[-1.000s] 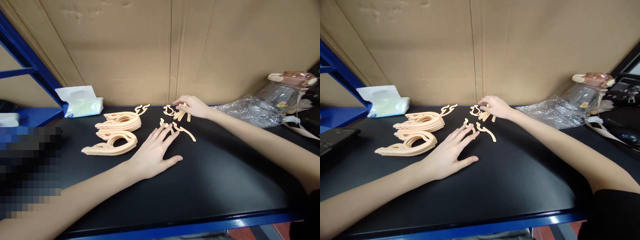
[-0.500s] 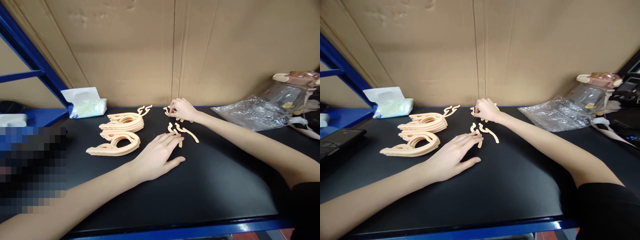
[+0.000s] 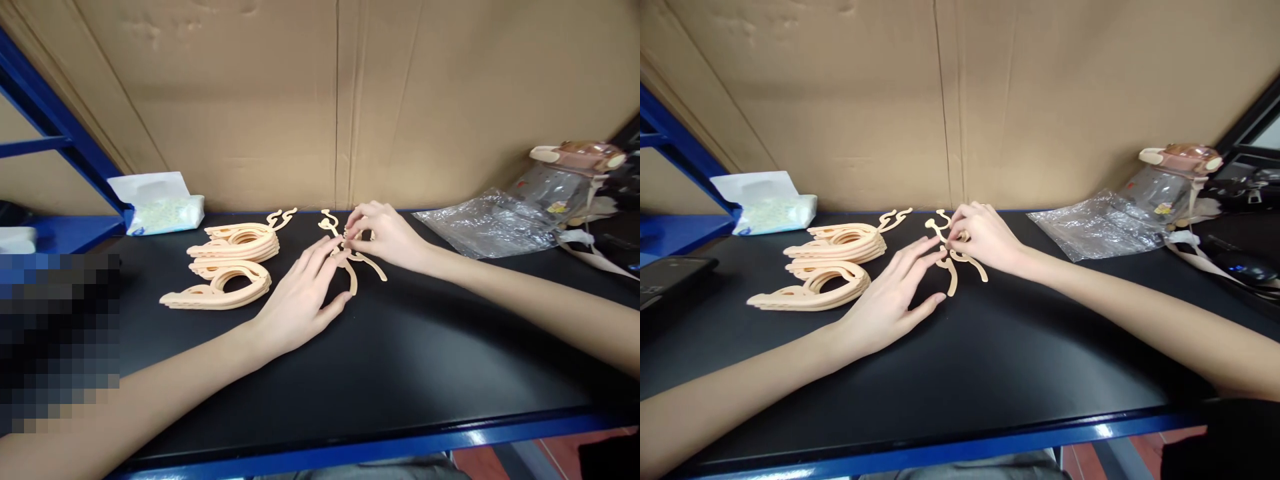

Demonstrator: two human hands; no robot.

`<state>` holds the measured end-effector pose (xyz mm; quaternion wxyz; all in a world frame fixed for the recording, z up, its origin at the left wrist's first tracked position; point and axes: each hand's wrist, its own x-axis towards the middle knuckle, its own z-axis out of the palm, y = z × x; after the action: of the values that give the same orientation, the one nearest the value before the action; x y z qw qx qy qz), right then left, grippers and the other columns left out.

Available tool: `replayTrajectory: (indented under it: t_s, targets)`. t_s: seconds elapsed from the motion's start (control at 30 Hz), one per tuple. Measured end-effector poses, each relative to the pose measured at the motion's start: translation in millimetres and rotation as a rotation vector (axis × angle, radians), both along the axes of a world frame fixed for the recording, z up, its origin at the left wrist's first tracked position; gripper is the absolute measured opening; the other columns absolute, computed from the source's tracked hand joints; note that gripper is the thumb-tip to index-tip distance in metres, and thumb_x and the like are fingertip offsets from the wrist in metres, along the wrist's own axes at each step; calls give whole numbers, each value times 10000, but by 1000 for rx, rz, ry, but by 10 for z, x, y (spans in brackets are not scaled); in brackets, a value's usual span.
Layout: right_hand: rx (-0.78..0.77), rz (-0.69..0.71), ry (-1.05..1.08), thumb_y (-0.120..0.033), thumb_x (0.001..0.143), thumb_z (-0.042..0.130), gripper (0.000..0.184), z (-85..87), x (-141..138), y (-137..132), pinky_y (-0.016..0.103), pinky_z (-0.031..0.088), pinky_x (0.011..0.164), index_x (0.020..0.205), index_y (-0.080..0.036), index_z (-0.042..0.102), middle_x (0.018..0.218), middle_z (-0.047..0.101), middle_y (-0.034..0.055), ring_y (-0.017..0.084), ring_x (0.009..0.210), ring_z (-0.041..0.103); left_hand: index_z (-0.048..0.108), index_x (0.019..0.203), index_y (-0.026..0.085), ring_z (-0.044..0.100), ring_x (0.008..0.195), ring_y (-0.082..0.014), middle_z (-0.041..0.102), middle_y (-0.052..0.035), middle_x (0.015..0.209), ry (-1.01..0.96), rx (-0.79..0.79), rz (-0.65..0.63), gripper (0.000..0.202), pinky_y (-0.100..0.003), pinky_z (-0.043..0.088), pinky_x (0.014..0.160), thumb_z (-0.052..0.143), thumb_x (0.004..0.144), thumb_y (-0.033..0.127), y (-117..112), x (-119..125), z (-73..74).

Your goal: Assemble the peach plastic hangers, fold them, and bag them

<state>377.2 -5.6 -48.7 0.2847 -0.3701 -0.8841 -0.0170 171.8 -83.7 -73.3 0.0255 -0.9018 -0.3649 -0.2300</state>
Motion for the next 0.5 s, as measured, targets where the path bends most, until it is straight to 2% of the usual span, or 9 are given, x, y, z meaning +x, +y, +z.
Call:
replayTrajectory:
  t_s: [0.1,0.27,0.4,0.5]
  targets:
    - [-24,55,-26,-260,822,694,77,-86,102,-235,401,402,899,793,-200,733,978,668,48,222,986,574,334,1430,144,191,1455,-278,306,-136,1540,28,-9,51,558,-480,286,1159,460,950,401,20,7,-30]
    - [-105,114,-57,-286,856,660,102,-162,154,-427,400,384,924,839,-214,730,1017,656,47,226,1039,562,298,1462,171,196,1456,-273,275,-121,1562,95,-148,85,591,-503,269,1155,384,969,485,47,2,-59]
    - [-154,168,-79,-349,883,622,159,-161,147,-421,390,378,929,836,-230,716,1007,658,40,216,1004,567,362,1430,189,208,1453,-266,290,-102,1559,115,-251,96,551,-503,259,1154,347,976,502,55,-3,-46]
    - [-137,208,-88,-387,929,540,238,-125,164,-282,368,406,874,869,-218,697,978,671,49,217,953,582,356,1434,178,226,1449,-259,302,-108,1553,118,-293,103,569,-504,254,1155,332,976,515,54,1,-34]
